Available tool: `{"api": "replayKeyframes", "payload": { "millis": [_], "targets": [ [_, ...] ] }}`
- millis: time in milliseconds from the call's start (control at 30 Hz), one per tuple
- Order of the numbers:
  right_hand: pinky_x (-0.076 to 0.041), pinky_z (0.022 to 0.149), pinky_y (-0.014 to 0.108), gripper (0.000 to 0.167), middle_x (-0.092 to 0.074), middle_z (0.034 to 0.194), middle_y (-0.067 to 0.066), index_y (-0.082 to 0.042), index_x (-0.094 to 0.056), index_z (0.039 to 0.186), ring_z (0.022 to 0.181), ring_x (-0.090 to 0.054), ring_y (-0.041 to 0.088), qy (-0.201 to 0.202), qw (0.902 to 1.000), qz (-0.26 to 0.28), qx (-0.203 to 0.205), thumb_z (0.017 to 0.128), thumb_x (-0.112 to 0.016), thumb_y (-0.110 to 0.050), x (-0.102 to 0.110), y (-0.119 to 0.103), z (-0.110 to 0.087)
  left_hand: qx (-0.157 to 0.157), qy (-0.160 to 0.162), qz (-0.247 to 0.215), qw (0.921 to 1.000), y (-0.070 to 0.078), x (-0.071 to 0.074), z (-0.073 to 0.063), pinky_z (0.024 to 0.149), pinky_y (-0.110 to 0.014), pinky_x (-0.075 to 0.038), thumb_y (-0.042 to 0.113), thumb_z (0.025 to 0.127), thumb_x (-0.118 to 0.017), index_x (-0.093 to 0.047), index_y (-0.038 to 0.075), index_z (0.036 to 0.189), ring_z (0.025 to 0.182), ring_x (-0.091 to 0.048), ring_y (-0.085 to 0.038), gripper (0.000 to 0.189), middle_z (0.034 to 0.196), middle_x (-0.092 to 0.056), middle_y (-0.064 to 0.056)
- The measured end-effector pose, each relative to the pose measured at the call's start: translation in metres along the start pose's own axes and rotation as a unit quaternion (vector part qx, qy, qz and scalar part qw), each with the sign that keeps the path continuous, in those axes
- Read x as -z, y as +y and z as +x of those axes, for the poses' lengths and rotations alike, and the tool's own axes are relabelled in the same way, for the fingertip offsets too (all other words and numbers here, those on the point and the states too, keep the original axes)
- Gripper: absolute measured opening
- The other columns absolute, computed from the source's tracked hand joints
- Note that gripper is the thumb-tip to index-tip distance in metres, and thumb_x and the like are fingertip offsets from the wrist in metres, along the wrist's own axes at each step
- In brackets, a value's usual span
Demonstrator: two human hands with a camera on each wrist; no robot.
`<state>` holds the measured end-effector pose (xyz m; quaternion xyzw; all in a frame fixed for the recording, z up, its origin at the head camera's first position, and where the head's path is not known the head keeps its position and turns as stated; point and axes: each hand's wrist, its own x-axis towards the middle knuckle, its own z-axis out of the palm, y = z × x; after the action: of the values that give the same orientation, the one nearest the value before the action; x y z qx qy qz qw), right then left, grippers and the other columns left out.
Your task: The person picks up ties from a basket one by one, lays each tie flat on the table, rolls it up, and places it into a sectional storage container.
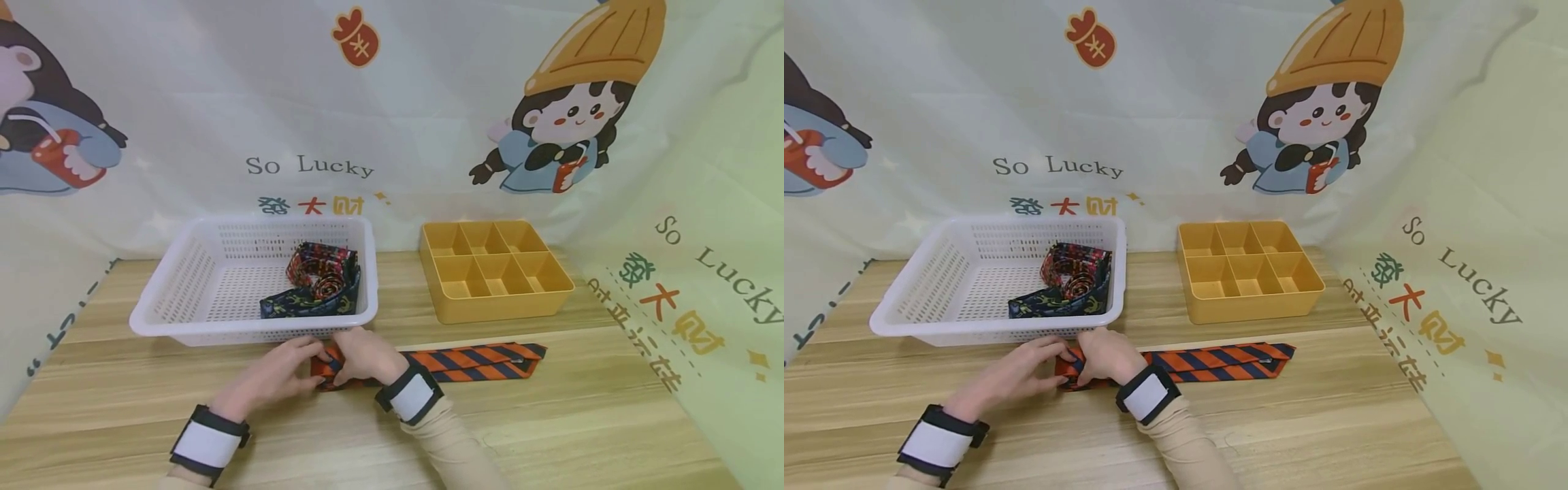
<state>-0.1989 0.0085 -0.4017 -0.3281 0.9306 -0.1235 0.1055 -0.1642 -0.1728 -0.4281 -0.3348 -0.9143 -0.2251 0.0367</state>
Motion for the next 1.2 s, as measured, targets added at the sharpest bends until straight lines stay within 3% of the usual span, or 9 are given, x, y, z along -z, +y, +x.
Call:
{"api": "replayKeyframes", "payload": {
  "millis": [200,433,633,800,1033,1200],
  "targets": [
    [-0.049,0.088,0.024,0.08,-0.058,0.129,0.002,-0.016,-0.048,0.133,0.112,-0.057,0.015,-0.014,0.9998,0.001,-0.011,0.065,-0.087,-0.026,-0.001,0.002,0.001,-0.002,0.016,0.0,0.9999,0.001,-0.005,0.001,0.077,-0.032,-0.052,0.012,0.071,-0.08,-0.056,0.012,0.092,0.087,-0.058,-0.015,0.032,0.094,-0.057,0.0],
    [-0.045,0.06,0.024,0.043,-0.062,0.092,-0.004,-0.016,-0.06,0.101,0.08,-0.059,0.011,-0.034,0.9991,-0.012,-0.023,0.071,-0.083,-0.036,0.008,-0.003,-0.004,-0.014,0.005,0.027,0.9995,0.004,0.002,0.002,0.075,-0.032,-0.052,0.006,0.071,-0.073,-0.065,0.009,0.09,0.086,-0.057,-0.015,0.02,0.1,-0.061,-0.006],
    [-0.053,0.066,0.032,0.045,-0.067,0.102,0.001,-0.015,-0.063,0.102,0.088,-0.066,0.02,-0.009,0.997,-0.059,-0.05,0.066,-0.086,-0.028,0.007,-0.008,-0.006,-0.009,-0.001,0.028,0.9996,0.007,0.0,0.001,0.083,-0.037,-0.053,0.016,0.072,-0.079,-0.062,0.011,0.103,0.094,-0.06,-0.019,0.035,0.106,-0.058,-0.006],
    [-0.053,0.065,0.032,0.038,-0.069,0.098,0.003,-0.013,-0.066,0.094,0.082,-0.066,0.02,-0.022,0.9937,-0.087,-0.067,0.064,-0.087,-0.026,0.003,-0.006,-0.005,-0.01,0.006,0.013,0.9998,0.007,-0.002,-0.001,0.083,-0.036,-0.053,0.008,0.069,-0.079,-0.058,0.011,0.102,0.094,-0.061,-0.019,0.04,0.103,-0.057,-0.003],
    [-0.05,0.064,0.028,0.042,-0.066,0.097,0.0,-0.016,-0.062,0.098,0.084,-0.064,0.015,-0.043,0.9969,-0.057,-0.033,0.069,-0.083,-0.037,0.008,-0.004,-0.007,-0.01,0.013,0.039,0.9991,0.007,0.003,-0.002,0.082,-0.037,-0.053,0.007,0.07,-0.076,-0.065,0.007,0.101,0.093,-0.06,-0.02,0.033,0.104,-0.059,-0.007],
    [-0.052,0.069,0.028,0.045,-0.065,0.105,0.0,-0.017,-0.061,0.104,0.092,-0.065,0.017,-0.027,0.9984,-0.042,-0.027,0.07,-0.083,-0.036,0.009,-0.005,-0.008,-0.005,0.01,0.053,0.9985,0.009,0.001,0.0,0.084,-0.04,-0.051,0.011,0.073,-0.074,-0.068,0.012,0.104,0.098,-0.057,-0.022,0.031,0.107,-0.059,-0.007]
  ]
}}
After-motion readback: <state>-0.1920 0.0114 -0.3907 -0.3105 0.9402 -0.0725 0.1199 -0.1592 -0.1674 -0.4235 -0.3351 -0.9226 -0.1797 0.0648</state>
